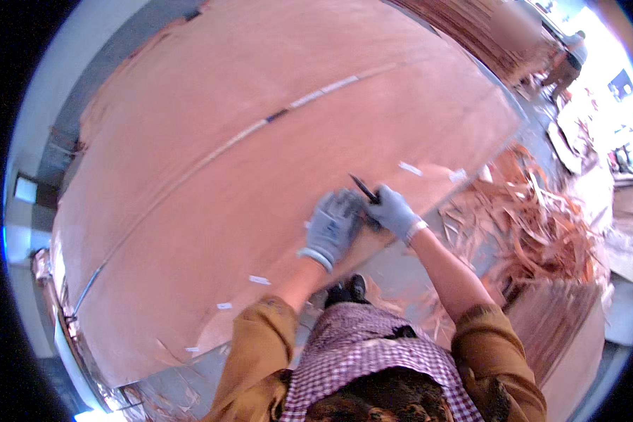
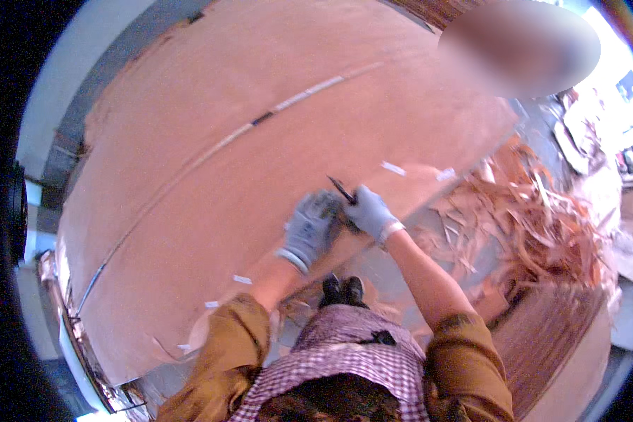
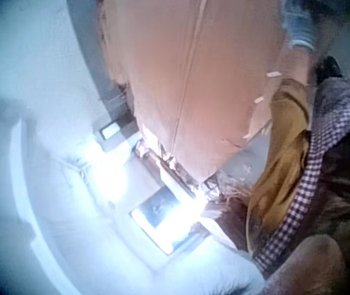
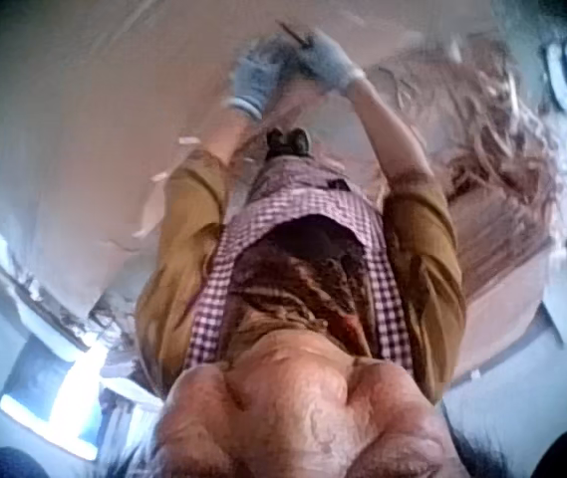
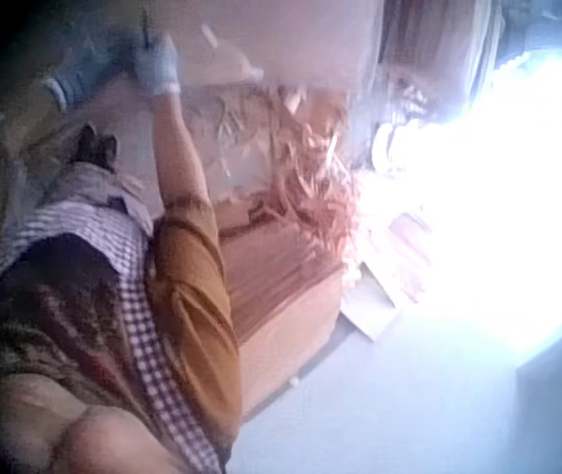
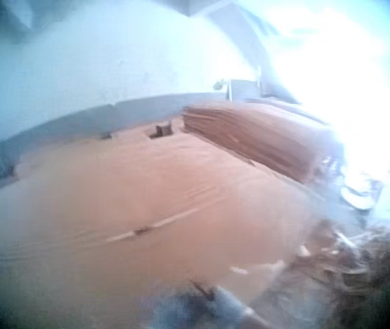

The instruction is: The person cuts strips of wood veneer from a large sheet using a hand tool, measuring lengths and organizing the cut pieces into stacks.

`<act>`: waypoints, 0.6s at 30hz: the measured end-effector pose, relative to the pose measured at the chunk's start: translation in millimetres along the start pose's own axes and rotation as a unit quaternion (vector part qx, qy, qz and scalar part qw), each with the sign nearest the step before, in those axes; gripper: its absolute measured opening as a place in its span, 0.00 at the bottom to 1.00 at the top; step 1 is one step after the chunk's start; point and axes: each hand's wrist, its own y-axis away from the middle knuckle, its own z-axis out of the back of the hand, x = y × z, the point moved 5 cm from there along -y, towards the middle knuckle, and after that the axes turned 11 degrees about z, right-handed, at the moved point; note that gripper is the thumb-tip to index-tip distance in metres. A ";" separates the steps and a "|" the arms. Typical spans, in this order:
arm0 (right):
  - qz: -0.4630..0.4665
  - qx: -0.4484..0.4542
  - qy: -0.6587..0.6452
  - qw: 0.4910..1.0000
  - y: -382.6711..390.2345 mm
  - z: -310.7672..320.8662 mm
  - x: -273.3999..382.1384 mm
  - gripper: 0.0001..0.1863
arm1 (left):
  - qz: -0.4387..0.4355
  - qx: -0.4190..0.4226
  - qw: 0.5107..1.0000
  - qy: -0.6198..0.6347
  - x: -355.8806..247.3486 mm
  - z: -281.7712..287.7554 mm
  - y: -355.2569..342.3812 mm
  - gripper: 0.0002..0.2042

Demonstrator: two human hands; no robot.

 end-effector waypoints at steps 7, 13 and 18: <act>-0.014 0.032 -0.029 0.999 42.7 20.5 25.0 0.13 | -0.029 -0.010 0.999 -0.012 -13.7 12.9 -13.9 0.19; -0.117 -0.012 -0.329 0.937 45.4 81.1 -4.3 0.10 | -0.034 -0.033 0.999 0.003 -22.3 24.9 -18.3 0.18; -0.091 -0.134 -0.317 0.934 9.5 146.5 -89.1 0.08 | -0.096 -0.025 0.993 0.069 -45.9 24.0 -55.8 0.19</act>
